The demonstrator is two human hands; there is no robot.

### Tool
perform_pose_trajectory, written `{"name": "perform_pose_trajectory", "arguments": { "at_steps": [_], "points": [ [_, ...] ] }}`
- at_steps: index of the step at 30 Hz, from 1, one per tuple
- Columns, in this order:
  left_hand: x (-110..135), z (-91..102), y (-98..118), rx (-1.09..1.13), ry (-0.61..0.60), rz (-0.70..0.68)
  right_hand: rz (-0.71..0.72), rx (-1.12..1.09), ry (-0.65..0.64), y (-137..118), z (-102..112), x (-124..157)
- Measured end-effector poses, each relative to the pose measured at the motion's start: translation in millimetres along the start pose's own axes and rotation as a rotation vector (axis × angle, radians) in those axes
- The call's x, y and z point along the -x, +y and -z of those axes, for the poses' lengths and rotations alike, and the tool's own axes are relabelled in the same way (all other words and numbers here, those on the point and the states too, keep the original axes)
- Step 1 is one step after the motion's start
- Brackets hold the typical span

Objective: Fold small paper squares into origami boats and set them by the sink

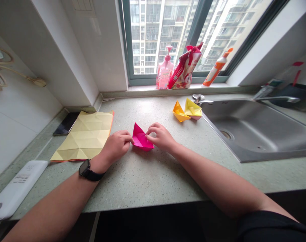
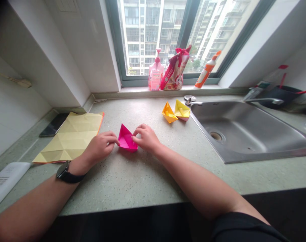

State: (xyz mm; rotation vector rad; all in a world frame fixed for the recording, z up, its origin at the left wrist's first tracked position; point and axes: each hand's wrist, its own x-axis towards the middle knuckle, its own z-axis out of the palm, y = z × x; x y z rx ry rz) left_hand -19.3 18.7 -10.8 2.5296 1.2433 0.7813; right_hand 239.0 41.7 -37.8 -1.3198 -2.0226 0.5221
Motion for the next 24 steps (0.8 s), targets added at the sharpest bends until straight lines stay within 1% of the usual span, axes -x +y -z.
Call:
{"name": "perform_pose_trajectory", "arguments": {
  "at_steps": [4, 11, 15, 19, 22, 24],
  "points": [
    [1, 0.2, 0, -0.036, -0.01, 0.022, -0.024, 0.003, 0.006, 2, -1, -1],
    [0, 4.1, 9, 0.051, 0.045, -0.094, -0.001, -0.06, 0.05, 3, 1, -3],
    [1, 2.3, 11, 0.087, 0.066, -0.129, 0.019, -0.106, 0.118, 2, 4, -4],
    [3, -2.0, 11, 0.129, 0.151, -0.099, 0.014, -0.172, 0.197, 1, 7, -8],
    [3, -5.5, 10, 0.119, 0.197, -0.078, -0.035, -0.263, 0.268, 2, 9, -12],
    [2, -8.9, 10, 0.103, 0.194, -0.08, -0.088, -0.369, 0.328, 4, 12, -16]
  ]
}}
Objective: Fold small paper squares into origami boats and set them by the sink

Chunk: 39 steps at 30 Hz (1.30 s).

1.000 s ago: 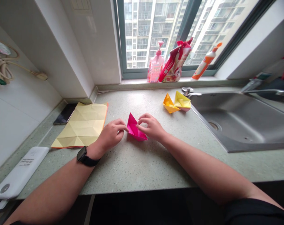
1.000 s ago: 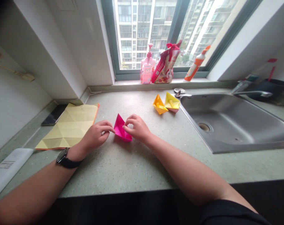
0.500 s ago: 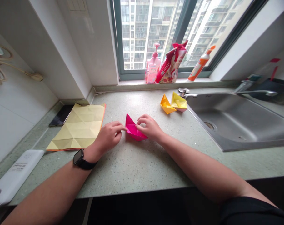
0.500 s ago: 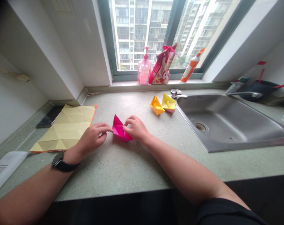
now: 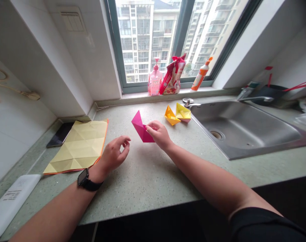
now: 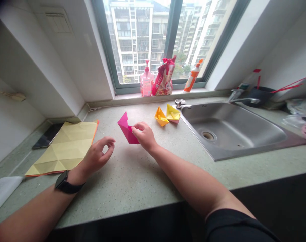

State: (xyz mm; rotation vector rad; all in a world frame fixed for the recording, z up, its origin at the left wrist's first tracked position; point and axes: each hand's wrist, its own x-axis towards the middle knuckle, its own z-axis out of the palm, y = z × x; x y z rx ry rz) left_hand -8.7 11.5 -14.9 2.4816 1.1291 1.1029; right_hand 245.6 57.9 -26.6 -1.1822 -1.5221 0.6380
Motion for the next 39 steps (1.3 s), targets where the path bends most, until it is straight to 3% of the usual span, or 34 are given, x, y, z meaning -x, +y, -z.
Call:
{"name": "perform_pose_trajectory", "arguments": {
  "at_steps": [4, 7, 13, 16, 19, 23, 29, 34, 39],
  "points": [
    [0, -10.8, -1, -0.026, -0.016, -0.027, -0.032, -0.236, 0.156, -5, 12, -17],
    [1, -17.7, 1, -0.056, -0.023, -0.079, 0.034, -0.293, 0.272, -17, 37, -34],
    [-10, -19.5, 17, -0.19, -0.139, -0.251, 0.183, 0.084, 0.393, -49, 115, -74],
    [-34, -21.2, 31, -0.211, -0.145, -0.278, 0.154, 0.303, 0.433, -62, 149, -88],
    [-68, -30.4, 45, -0.188, -0.104, -0.253, 0.037, 0.544, 0.413, -67, 172, -94],
    [-116, -58.5, 57, -0.156, -0.092, -0.154, -0.157, 0.734, 0.329, -59, 183, -98],
    [-173, -124.5, 52, -0.2, -0.259, 0.049, -0.266, 0.76, 0.293, -42, 189, -106],
    [-186, -170.1, 39, -0.224, -0.225, 0.087, -0.296, 0.75, 0.219, -31, 184, -113],
    [-182, -185.0, 23, -0.242, -0.212, 0.094, -0.363, 0.807, 0.144, -18, 171, -118]
  ]
}}
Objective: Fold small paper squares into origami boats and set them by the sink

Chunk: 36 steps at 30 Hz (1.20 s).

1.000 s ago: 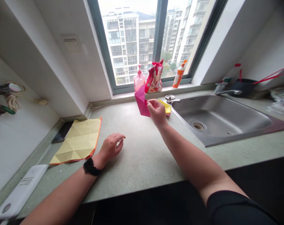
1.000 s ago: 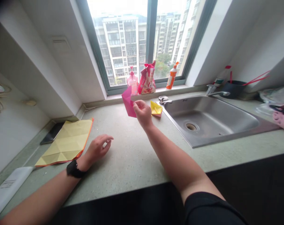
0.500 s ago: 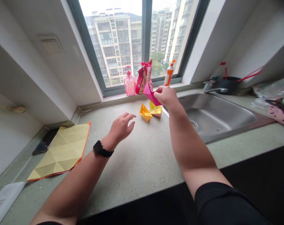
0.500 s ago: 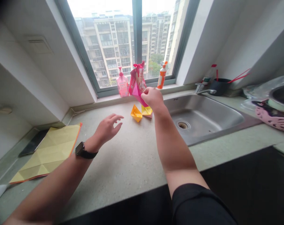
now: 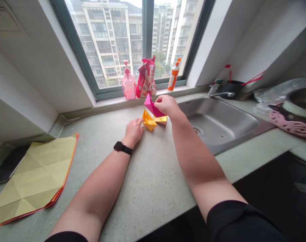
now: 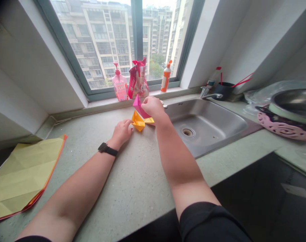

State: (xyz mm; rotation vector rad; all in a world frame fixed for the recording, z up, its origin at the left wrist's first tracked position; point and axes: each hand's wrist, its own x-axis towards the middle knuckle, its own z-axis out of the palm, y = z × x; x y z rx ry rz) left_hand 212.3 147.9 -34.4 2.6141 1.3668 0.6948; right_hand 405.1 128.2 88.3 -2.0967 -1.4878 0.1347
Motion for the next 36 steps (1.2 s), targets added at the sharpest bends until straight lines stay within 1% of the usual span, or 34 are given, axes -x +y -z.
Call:
{"name": "perform_pose_trajectory", "arguments": {
  "at_steps": [4, 10, 15, 21, 28, 36],
  "points": [
    [-3, -2.8, -6, -0.004, 0.012, 0.008, 0.003, 0.063, -0.04, 2, -12, -3],
    [-6, -3.4, -5, 0.005, 0.037, -0.026, 0.014, 0.098, -0.1, 3, -21, -5],
    [-5, -2.2, -4, 0.005, 0.061, -0.058, 0.038, 0.178, -0.133, -5, -22, 1],
    [-5, -3.7, -2, -0.005, 0.073, -0.072, -0.019, 0.219, -0.177, -9, -21, 4],
    [-5, -2.7, -1, -0.009, 0.069, -0.08, -0.015, 0.2, -0.167, -13, -20, 7],
    [-5, -2.6, 0, -0.003, 0.072, -0.086, 0.006, 0.266, -0.18, -14, -25, 6]
  ]
}}
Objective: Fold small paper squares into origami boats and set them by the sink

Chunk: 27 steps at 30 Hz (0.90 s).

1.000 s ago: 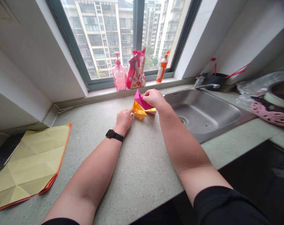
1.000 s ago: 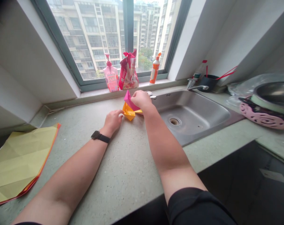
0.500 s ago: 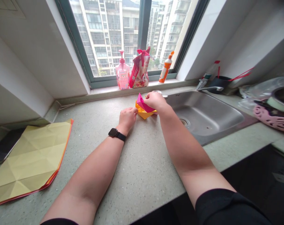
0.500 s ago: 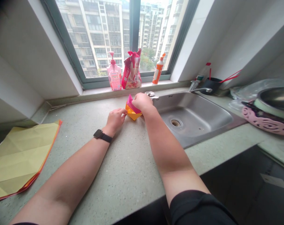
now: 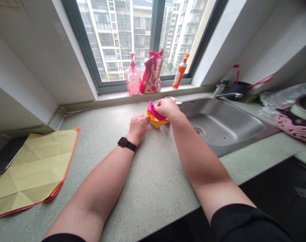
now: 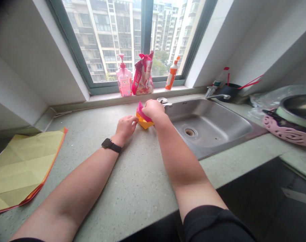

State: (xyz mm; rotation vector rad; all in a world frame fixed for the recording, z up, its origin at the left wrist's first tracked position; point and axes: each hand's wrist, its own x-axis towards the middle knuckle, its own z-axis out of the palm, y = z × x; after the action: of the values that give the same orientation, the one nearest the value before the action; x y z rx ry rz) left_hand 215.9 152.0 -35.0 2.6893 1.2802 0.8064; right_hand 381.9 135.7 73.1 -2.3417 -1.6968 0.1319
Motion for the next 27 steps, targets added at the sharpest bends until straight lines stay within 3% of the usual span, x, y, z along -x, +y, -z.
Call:
{"name": "perform_pose_trajectory", "arguments": {
  "at_steps": [16, 27],
  "points": [
    [1.5, -1.1, -2.0, 0.054, 0.017, 0.019, -0.074, 0.051, -0.036, 2.5, -6.0, -3.1],
    [3.2, 3.1, 2.9, 0.087, 0.046, 0.094, 0.006, 0.042, -0.165, 2.4, -8.2, -2.6]
  ]
}}
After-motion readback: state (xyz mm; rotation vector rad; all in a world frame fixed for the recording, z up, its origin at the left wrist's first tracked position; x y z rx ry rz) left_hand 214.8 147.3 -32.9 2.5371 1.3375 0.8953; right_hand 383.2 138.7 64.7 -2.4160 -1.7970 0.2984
